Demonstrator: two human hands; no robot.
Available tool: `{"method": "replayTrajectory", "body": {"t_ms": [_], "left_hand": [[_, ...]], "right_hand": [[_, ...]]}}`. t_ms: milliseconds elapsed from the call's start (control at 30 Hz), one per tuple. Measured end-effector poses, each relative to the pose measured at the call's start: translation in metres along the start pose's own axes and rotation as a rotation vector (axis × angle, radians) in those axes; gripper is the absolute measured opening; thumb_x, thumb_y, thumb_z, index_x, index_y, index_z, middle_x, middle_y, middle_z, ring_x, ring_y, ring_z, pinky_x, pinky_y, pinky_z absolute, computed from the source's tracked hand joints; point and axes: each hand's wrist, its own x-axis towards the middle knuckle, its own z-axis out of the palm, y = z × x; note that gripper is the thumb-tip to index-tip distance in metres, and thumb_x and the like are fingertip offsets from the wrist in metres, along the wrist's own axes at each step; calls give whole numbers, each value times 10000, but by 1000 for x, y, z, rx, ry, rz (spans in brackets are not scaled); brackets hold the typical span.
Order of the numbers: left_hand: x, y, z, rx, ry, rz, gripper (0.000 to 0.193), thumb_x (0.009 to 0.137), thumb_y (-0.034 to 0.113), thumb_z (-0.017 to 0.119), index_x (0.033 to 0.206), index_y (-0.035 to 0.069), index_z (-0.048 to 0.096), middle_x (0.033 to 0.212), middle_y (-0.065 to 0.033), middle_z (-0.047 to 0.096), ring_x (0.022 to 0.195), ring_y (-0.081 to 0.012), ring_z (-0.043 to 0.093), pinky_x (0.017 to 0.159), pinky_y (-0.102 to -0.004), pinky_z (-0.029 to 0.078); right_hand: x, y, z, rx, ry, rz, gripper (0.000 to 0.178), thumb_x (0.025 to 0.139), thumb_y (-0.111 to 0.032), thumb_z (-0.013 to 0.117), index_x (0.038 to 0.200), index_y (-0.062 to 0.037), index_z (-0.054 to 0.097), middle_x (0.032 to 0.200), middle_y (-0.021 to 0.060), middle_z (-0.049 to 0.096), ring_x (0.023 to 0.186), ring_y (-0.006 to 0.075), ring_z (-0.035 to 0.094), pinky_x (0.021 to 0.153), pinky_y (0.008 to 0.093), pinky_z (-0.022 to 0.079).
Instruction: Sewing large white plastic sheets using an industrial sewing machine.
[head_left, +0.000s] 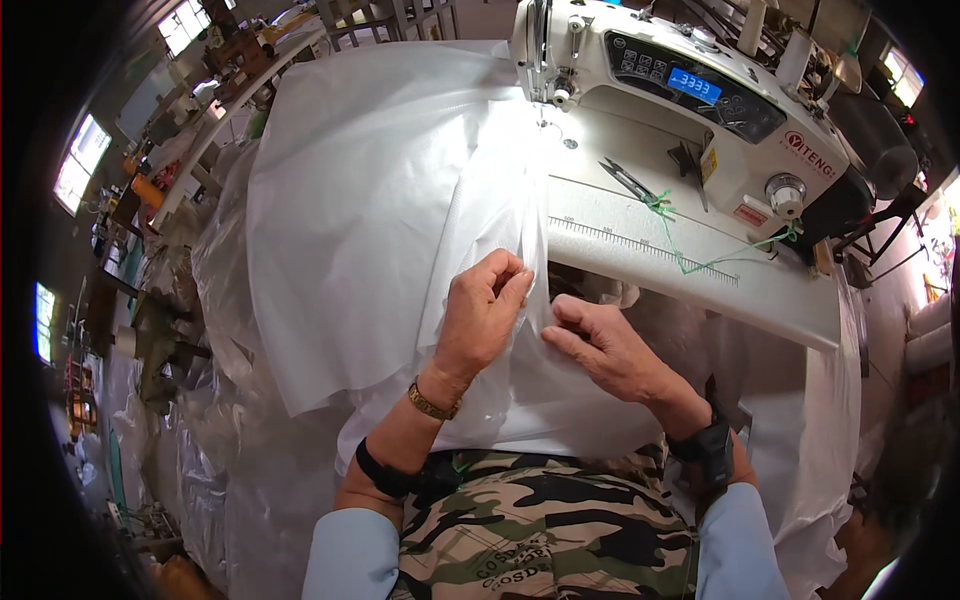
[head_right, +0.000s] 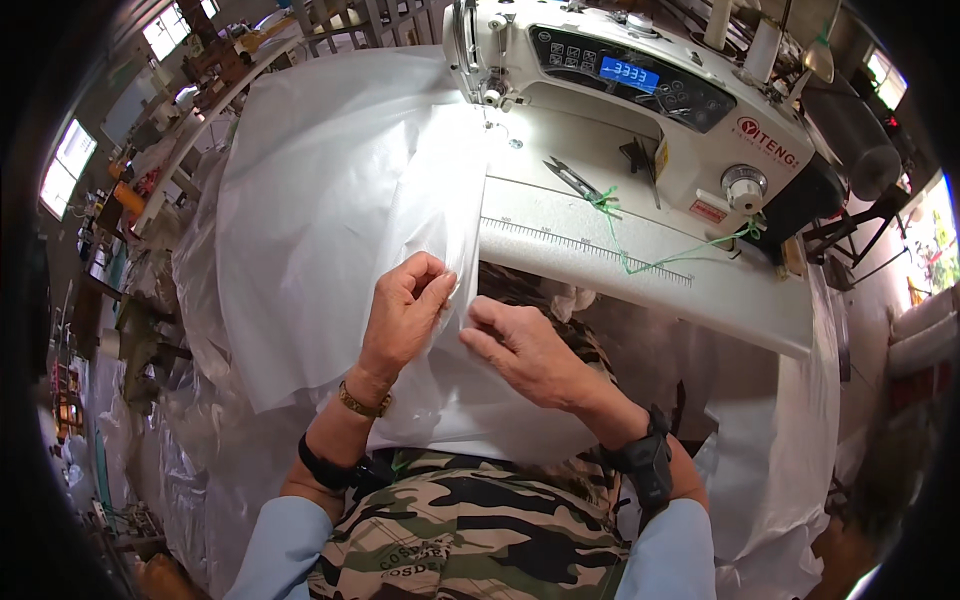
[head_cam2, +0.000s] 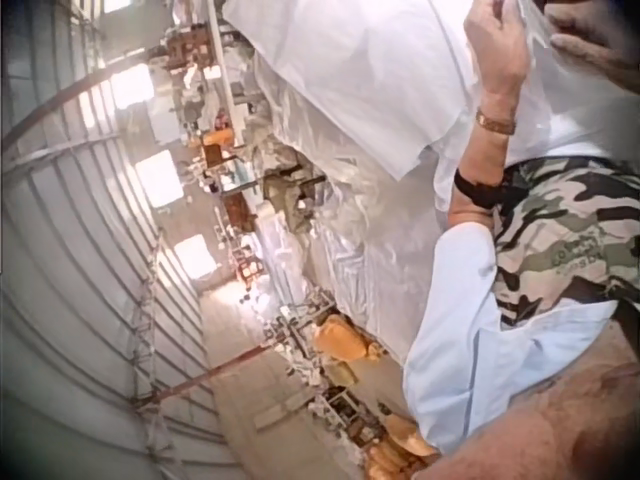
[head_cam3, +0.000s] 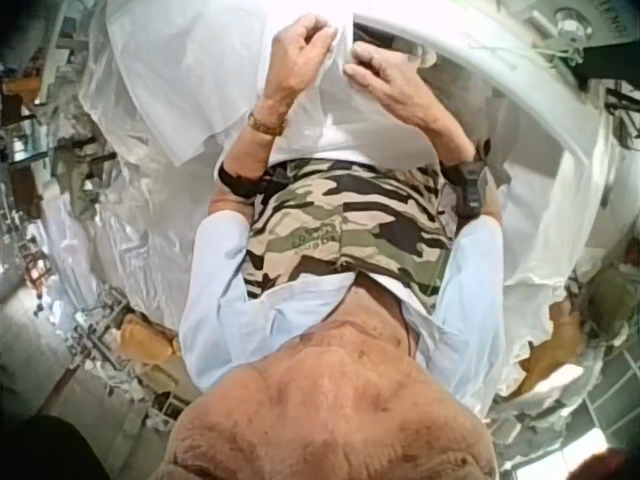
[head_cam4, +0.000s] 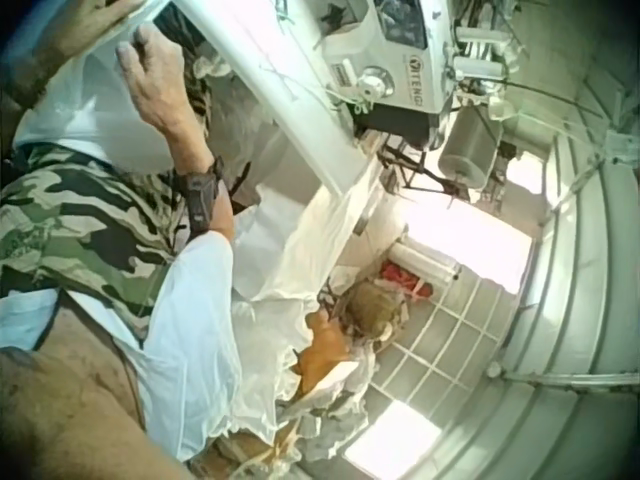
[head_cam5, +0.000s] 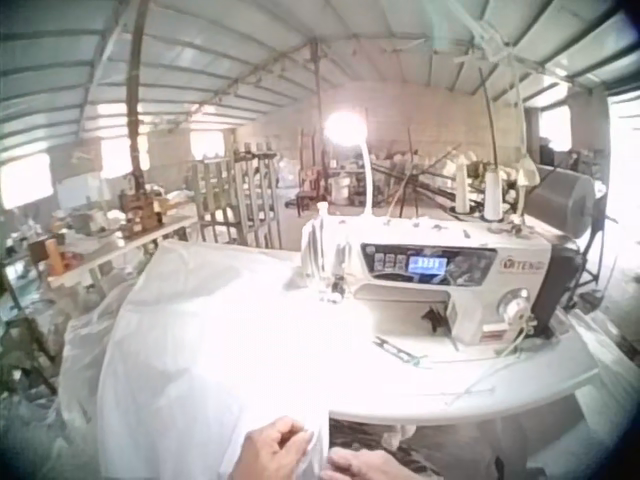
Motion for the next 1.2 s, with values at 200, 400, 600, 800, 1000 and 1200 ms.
{"method": "replayTrajectory", "body": {"t_ms": [200, 400, 600, 800, 1000, 1200], "left_hand": [[-2, 1, -4, 43, -17, 17, 137, 935, 66, 556, 867, -39, 613, 647, -33, 581, 604, -69, 512, 557, -261, 429], [-1, -11, -6, 49, 17, 102, 137, 953, 55, 534, 890, -50, 595, 649, -10, 538, 616, -46, 445, 548, -242, 392], [2, -3, -17, -141, 13, -79, 145, 948, 108, 627, 845, 6, 628, 674, 86, 509, 615, 12, 385, 510, -189, 308], [21, 24, -60, 344, 73, 103, 106, 903, 58, 650, 837, -21, 624, 607, 37, 521, 568, -32, 432, 506, -239, 349], [57, 112, -66, 991, -147, 491, 75, 841, 41, 635, 798, -9, 599, 637, -179, 554, 541, -311, 546, 536, -364, 425], [68, 99, -47, 1146, -577, 578, 129, 839, 94, 620, 734, 31, 575, 631, -196, 573, 600, -372, 610, 561, -433, 482]], "right_hand": [[4, -16, 8, -84, -168, -56, 211, 944, -184, 591, 871, -19, 482, 727, 176, 528, 664, 350, 527, 635, 430, 433], [13, -15, 21, -199, -204, -123, 166, 912, -160, 599, 866, -20, 524, 764, 180, 588, 737, 383, 594, 673, 454, 467], [20, -13, 36, -335, -195, -274, 157, 906, -150, 603, 820, -43, 528, 778, 141, 608, 773, 368, 583, 785, 434, 439], [54, 34, 5, 563, 174, 139, 259, 981, -186, 577, 1176, -16, 557, 962, 27, 606, 932, 109, 555, 840, 243, 468], [112, 41, 91, 678, -310, -73, 389, 898, -245, 653, 1185, 10, 586, 1143, 150, 644, 1038, 285, 611, 917, 399, 498], [176, 16, 126, 652, -399, -186, 357, 884, -254, 648, 1134, 0, 616, 1107, 179, 656, 1014, 313, 626, 883, 419, 508]]}}
